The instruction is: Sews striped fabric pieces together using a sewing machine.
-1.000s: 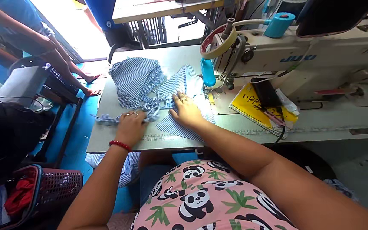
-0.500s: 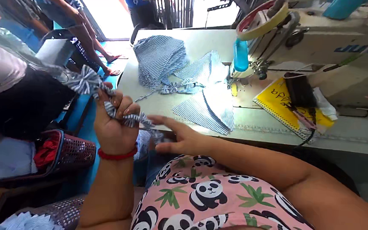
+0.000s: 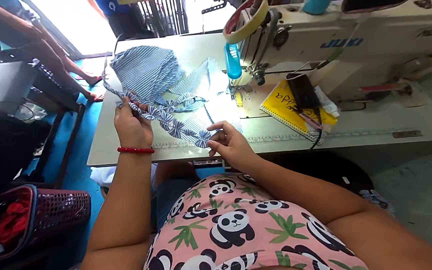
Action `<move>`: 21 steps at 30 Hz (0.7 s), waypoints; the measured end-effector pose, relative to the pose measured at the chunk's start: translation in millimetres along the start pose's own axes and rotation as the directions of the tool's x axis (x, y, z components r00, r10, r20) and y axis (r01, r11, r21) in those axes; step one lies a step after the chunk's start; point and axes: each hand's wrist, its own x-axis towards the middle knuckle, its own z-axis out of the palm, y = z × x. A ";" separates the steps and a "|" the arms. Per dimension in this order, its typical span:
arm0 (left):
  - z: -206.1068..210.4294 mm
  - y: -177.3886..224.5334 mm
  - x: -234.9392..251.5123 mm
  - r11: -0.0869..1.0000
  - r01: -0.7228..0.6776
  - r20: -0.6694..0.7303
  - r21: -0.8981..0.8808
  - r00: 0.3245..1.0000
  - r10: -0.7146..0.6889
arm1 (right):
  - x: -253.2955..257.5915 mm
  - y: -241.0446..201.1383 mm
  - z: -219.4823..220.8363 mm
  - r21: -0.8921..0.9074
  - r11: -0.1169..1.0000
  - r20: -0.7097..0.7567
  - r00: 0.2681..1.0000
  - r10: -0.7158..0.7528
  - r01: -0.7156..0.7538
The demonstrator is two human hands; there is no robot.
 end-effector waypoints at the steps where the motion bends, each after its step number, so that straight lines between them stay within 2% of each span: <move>1: -2.5 -5.8 3.4 0.991 0.012 -0.032 0.137 0.999 -0.007 | 0.0 4.9 -3.1 -0.037 0.999 -0.038 0.999 -0.016 0.014; 3: -15.1 -13.6 5.7 0.869 0.002 -0.018 0.496 1.000 0.007 | -1.5 11.4 -9.6 -0.016 1.000 -0.044 0.999 -0.013 0.012; 4: -23.2 -14.4 4.1 0.761 -0.055 0.017 0.646 0.998 0.058 | -2.0 12.8 -11.5 0.012 1.000 -0.044 0.999 0.000 0.000; 5: -30.7 -13.7 -0.2 0.646 -0.170 0.078 0.744 0.983 0.169 | -2.4 12.7 -12.9 0.039 0.999 -0.041 0.999 0.015 -0.013; 7: -35.2 -11.9 -21.9 0.413 -0.459 0.310 0.787 0.872 0.379 | -3.1 11.1 -15.1 0.086 0.996 -0.017 1.000 0.026 -0.024; 8: -32.4 -12.6 -37.8 0.336 -0.588 0.468 0.736 0.800 0.376 | -3.4 11.2 -16.0 0.090 0.996 0.000 1.000 0.010 -0.010; 9: -27.9 -16.1 -52.6 0.295 -0.701 0.629 0.649 0.713 0.311 | -3.7 11.1 -16.8 0.083 0.996 0.021 1.000 -0.015 0.013; 11: -18.2 -26.0 -70.6 0.253 -0.837 0.854 0.484 0.516 0.071 | -3.0 9.7 -17.3 0.060 0.996 0.068 0.995 -0.067 0.063; 12: -14.8 -30.9 -73.1 0.233 -0.873 0.899 0.429 0.436 -0.023 | -3.1 8.6 -17.0 0.054 0.995 0.084 0.993 -0.083 0.078; 13: -12.8 -34.6 -72.8 0.224 -0.888 0.916 0.401 0.392 -0.082 | -4.0 7.7 -16.2 0.051 0.995 0.087 0.993 -0.085 0.081; 14: -12.1 -37.4 -70.1 0.238 -0.889 0.920 0.392 0.375 -0.115 | -5.1 7.1 -15.5 0.049 0.996 0.081 0.993 -0.083 0.079; 19: -12.7 -43.8 -60.6 0.341 -0.843 0.909 0.416 0.382 -0.163 | -11.3 10.8 -19.8 0.062 0.995 0.016 0.997 -0.081 0.080; 21: -12.7 -45.5 -60.3 0.341 -0.847 0.913 0.408 0.373 -0.166 | -14.2 18.8 -24.2 -0.041 0.972 0.010 0.973 -0.233 0.233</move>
